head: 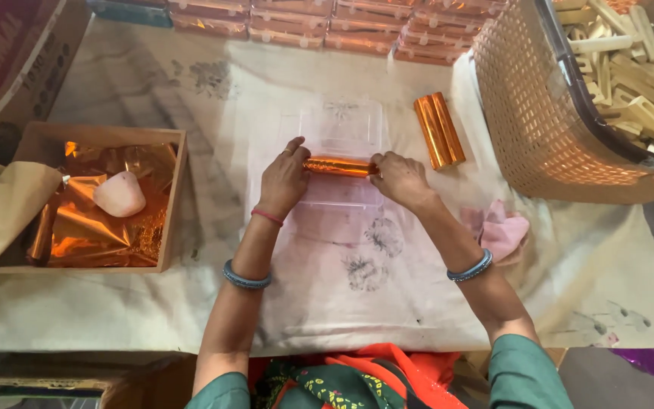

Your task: The person is assembling and cleaning small wooden components and placing them in clear plastic boxes.

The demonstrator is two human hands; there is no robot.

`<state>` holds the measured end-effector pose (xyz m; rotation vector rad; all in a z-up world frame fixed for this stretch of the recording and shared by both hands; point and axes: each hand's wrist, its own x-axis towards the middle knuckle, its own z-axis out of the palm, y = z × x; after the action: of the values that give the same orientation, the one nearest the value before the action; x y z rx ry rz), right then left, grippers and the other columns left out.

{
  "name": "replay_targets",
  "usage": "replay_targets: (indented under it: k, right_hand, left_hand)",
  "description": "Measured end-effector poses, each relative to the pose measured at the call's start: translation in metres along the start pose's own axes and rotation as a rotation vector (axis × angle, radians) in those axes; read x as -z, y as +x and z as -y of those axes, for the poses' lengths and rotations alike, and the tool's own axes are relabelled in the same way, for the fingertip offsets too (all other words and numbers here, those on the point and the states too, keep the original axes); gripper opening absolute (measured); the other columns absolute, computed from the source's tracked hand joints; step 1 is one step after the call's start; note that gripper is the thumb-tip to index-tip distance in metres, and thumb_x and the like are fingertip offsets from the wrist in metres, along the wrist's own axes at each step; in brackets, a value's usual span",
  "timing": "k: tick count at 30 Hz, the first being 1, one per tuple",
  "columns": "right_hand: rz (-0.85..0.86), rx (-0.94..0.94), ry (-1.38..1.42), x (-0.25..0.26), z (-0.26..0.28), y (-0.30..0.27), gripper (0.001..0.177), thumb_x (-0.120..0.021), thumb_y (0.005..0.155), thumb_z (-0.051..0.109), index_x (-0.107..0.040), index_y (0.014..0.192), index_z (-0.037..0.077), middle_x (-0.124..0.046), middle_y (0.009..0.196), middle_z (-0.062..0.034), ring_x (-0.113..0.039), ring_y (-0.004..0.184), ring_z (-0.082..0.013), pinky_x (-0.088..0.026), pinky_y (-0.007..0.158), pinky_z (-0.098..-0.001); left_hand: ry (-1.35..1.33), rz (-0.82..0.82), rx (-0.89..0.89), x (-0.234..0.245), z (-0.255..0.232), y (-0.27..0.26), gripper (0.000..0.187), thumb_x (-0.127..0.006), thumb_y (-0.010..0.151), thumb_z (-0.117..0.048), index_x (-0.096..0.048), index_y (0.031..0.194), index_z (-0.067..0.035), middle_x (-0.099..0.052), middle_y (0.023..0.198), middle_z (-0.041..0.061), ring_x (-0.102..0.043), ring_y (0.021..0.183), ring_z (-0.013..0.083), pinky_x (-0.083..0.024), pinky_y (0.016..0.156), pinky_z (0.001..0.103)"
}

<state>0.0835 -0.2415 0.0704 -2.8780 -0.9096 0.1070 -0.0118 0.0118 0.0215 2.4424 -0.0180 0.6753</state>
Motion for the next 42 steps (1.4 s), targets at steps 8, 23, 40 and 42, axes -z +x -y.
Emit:
replay_targets:
  k: [8, 23, 40, 42]
  right_hand:
    - [-0.236, 0.055, 0.592, -0.025, -0.027, -0.003, 0.039, -0.082, 0.084, 0.018, -0.073, 0.121, 0.010, -0.070, 0.111, -0.0086, -0.073, 0.095, -0.0205, -0.061, 0.082, -0.0319]
    - [-0.378, -0.014, 0.433, -0.027, -0.011, -0.003, 0.026, -0.076, 0.091, 0.021, -0.078, 0.116, 0.014, -0.069, 0.110, -0.0097, -0.073, 0.092, -0.0216, -0.060, 0.083, -0.0353]
    - [-0.276, 0.071, 0.397, -0.029, -0.013, 0.042, 0.033, -0.084, 0.081, 0.037, -0.080, 0.109, 0.020, -0.070, 0.113, -0.0005, -0.056, 0.115, -0.0260, -0.051, 0.100, -0.0397]
    - [-0.311, 0.127, 0.381, -0.042, -0.020, 0.045, 0.033, -0.084, 0.083, 0.035, -0.079, 0.111, 0.019, -0.069, 0.117, -0.0017, -0.055, 0.117, -0.0270, -0.050, 0.100, -0.0402]
  left_hand:
    - [0.001, 0.099, 0.122, 0.005, -0.005, 0.005, 0.024, -0.069, 0.082, -0.003, -0.062, 0.105, -0.006, -0.055, 0.148, 0.008, -0.069, 0.094, 0.0367, -0.056, 0.078, 0.048]
    - [0.032, 0.030, 0.080, -0.014, 0.003, 0.009, 0.029, -0.073, 0.081, -0.006, -0.061, 0.108, -0.005, -0.054, 0.148, 0.013, -0.067, 0.106, 0.0352, -0.056, 0.082, 0.046]
    - [-0.330, 0.047, 0.219, -0.019, 0.021, 0.012, 0.042, -0.074, 0.086, -0.007, -0.066, 0.127, -0.003, -0.044, 0.152, 0.015, -0.071, 0.108, 0.0251, -0.059, 0.091, 0.037]
    - [-0.405, -0.004, 0.171, -0.025, 0.026, 0.009, 0.042, -0.073, 0.088, -0.008, -0.065, 0.129, -0.002, -0.045, 0.151, 0.014, -0.071, 0.107, 0.0231, -0.059, 0.090, 0.035]
